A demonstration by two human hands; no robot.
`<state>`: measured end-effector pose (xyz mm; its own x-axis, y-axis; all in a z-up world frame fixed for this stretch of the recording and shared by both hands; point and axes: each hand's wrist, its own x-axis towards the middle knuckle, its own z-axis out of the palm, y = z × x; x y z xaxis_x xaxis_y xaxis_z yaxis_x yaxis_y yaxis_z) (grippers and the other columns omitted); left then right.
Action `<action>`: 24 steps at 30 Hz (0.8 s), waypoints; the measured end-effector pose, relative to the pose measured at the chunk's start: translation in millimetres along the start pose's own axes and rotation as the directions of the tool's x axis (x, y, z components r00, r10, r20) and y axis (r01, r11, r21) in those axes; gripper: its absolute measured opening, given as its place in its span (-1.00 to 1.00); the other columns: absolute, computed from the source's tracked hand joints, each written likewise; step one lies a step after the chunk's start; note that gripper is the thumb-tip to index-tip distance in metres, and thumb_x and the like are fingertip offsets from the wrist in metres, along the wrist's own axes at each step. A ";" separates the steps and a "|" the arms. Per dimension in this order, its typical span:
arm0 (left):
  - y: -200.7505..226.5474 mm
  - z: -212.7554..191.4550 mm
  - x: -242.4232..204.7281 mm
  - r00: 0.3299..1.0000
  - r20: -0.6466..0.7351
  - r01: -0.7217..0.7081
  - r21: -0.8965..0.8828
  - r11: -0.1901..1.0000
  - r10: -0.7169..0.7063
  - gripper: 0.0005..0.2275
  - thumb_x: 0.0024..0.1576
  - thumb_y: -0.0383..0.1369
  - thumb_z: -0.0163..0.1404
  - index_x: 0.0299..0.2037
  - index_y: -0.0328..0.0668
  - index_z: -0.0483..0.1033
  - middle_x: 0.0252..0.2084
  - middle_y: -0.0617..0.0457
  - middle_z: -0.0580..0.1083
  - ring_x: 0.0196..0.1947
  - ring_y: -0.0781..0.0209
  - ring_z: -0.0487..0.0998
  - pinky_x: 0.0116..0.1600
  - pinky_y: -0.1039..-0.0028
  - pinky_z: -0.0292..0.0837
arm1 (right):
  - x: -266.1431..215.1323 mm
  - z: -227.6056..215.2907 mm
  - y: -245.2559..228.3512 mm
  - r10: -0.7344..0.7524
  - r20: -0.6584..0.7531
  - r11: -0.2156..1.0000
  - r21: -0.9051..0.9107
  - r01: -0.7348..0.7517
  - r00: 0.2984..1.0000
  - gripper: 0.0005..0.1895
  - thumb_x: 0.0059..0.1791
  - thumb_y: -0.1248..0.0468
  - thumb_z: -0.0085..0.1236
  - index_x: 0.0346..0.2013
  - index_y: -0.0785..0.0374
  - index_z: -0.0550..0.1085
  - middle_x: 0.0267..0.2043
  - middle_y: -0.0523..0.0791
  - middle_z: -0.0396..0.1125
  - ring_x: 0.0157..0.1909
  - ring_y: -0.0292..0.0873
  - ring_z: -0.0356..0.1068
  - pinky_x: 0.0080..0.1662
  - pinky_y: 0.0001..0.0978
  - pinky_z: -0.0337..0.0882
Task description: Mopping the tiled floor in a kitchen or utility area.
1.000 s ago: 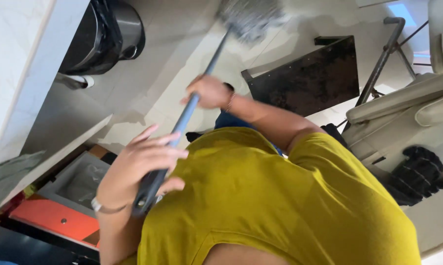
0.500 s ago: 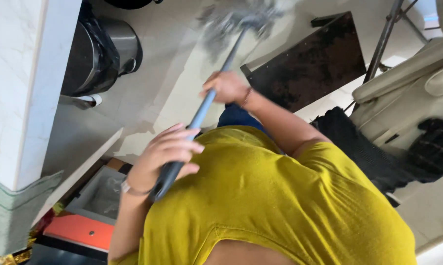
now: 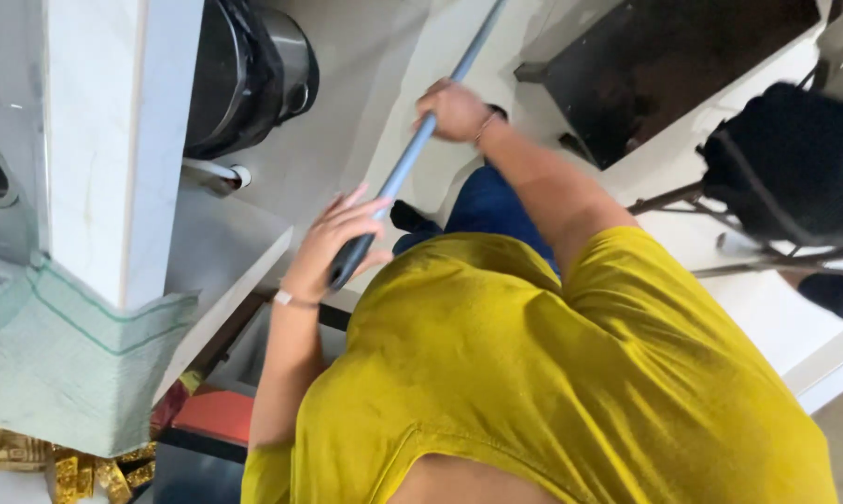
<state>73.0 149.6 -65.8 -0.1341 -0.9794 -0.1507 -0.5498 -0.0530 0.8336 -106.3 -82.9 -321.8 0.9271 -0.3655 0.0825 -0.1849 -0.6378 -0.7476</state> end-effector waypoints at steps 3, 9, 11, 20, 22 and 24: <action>31.9 -36.7 -88.0 1.000 0.002 0.018 0.166 0.986 -0.019 -0.68 -0.04 -0.10 0.28 -0.31 -0.09 0.48 0.14 0.02 0.56 0.36 -0.15 0.39 0.47 -0.01 0.08 | 7.5 55.3 -103.2 0.009 0.005 0.995 0.094 -0.010 1.000 -0.72 -0.06 0.10 0.32 -0.54 0.16 0.48 -0.42 -0.05 0.43 -0.23 0.11 0.46 -0.15 -0.02 0.46; 109.1 -80.2 -182.2 0.996 -0.079 -0.019 0.150 0.988 0.031 -0.66 -0.05 -0.05 0.23 -0.48 -0.13 0.45 -0.09 0.06 0.62 0.23 -0.02 0.55 0.50 -0.05 0.14 | 6.0 124.4 -256.3 -0.057 0.176 0.970 0.242 0.013 0.983 -0.66 -0.05 -0.04 0.26 -0.53 0.11 0.49 -0.45 -0.03 0.43 -0.32 0.15 0.43 -0.30 0.01 0.39; 113.7 -74.4 -193.3 0.995 -0.087 -0.046 0.139 0.989 0.058 -0.64 -0.06 -0.03 0.22 -0.49 -0.15 0.43 -0.10 0.05 0.61 0.22 -0.02 0.56 0.50 -0.07 0.15 | -9.3 129.1 -274.9 -0.046 0.235 0.971 0.237 -0.012 0.971 -0.63 -0.03 -0.07 0.23 -0.53 0.11 0.49 -0.45 -0.03 0.42 -0.32 0.16 0.42 -0.29 0.02 0.38; 92.0 -19.5 -195.5 0.986 -0.036 -0.164 -0.008 0.986 0.163 -0.64 0.00 -0.04 0.23 -0.46 -0.17 0.45 -0.10 0.03 0.62 0.19 -0.02 0.59 0.49 -0.07 0.19 | -99.1 101.2 -262.6 0.094 0.209 0.980 0.154 -0.128 0.973 -0.64 -0.02 -0.07 0.19 -0.54 0.07 0.51 -0.48 -0.03 0.43 -0.34 0.15 0.42 -0.30 0.03 0.38; 81.5 4.8 -185.6 0.983 -0.035 -0.182 -0.047 0.982 0.180 -0.65 0.02 -0.06 0.23 -0.45 -0.17 0.45 -0.09 0.02 0.62 0.19 -0.02 0.59 0.49 -0.06 0.20 | -125.6 90.7 -249.2 0.144 0.193 0.976 0.134 -0.172 0.971 -0.64 -0.01 -0.07 0.19 -0.54 0.08 0.51 -0.48 -0.03 0.42 -0.35 0.15 0.42 -0.30 0.02 0.38; 72.8 31.7 -173.7 0.978 -0.067 -0.207 -0.181 0.962 0.198 -0.68 0.07 -0.12 0.22 -0.44 -0.15 0.42 -0.08 0.01 0.62 0.19 -0.01 0.60 0.48 -0.02 0.25 | -149.9 81.1 -234.7 0.260 0.123 0.962 0.057 -0.269 0.958 -0.63 -0.02 -0.06 0.22 -0.56 0.10 0.51 -0.51 -0.02 0.41 -0.37 0.15 0.42 -0.32 0.02 0.38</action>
<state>30.1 322.1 4.2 -0.1848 -0.9814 0.0528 -0.3522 0.1163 0.9287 -175.5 176.6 -212.1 0.8798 -0.4327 -0.1966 -0.4084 -0.4767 -0.7785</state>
